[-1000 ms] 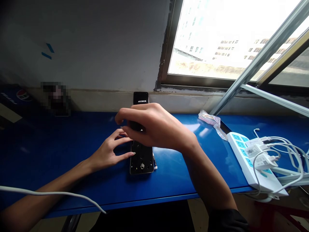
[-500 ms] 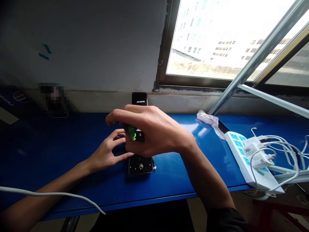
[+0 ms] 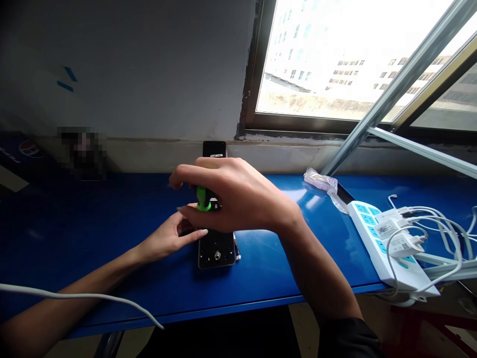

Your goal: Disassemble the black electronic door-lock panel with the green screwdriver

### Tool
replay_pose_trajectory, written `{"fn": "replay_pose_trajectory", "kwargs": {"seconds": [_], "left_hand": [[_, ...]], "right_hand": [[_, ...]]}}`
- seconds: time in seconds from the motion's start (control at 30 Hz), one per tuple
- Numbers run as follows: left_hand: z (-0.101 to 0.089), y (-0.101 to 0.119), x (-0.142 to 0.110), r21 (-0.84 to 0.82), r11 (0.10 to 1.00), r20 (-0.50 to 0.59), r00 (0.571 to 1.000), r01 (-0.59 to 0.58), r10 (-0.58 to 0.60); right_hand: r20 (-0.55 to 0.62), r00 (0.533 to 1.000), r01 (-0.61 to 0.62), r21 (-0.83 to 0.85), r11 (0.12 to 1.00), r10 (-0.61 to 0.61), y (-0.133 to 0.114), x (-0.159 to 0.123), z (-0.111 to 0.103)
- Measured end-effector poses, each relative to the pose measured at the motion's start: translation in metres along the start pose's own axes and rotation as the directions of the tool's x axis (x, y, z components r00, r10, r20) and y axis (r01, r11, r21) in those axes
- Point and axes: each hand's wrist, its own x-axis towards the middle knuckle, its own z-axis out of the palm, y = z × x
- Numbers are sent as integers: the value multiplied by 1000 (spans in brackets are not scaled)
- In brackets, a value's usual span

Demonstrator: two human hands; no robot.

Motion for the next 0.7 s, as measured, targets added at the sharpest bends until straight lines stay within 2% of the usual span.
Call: {"fn": "replay_pose_trajectory", "kwargs": {"seconds": [0.1,0.23,0.37,0.53,0.7], "left_hand": [[2,-3,1,-76,997,-3,1000,16,-16],[3,-4,1,-124,991,-14,998,58,-60],[3,-5,2,-131,987,-22,995,92,-95],[3,-6,3,-165,981,-14,995,100,-103],[4,-5,2,-163,981,-9,994,103,-106]], "right_hand": [[-29,999,17,-10,1000,-18,1,0,2],[-9,1000,-12,-11,1000,12,2,0,3],[-44,999,1,-33,999,-2,3,0,3],[-10,1000,-11,-11,1000,11,1,1,3],[-34,999,14,-24,1000,-15,1,0,3]]}}
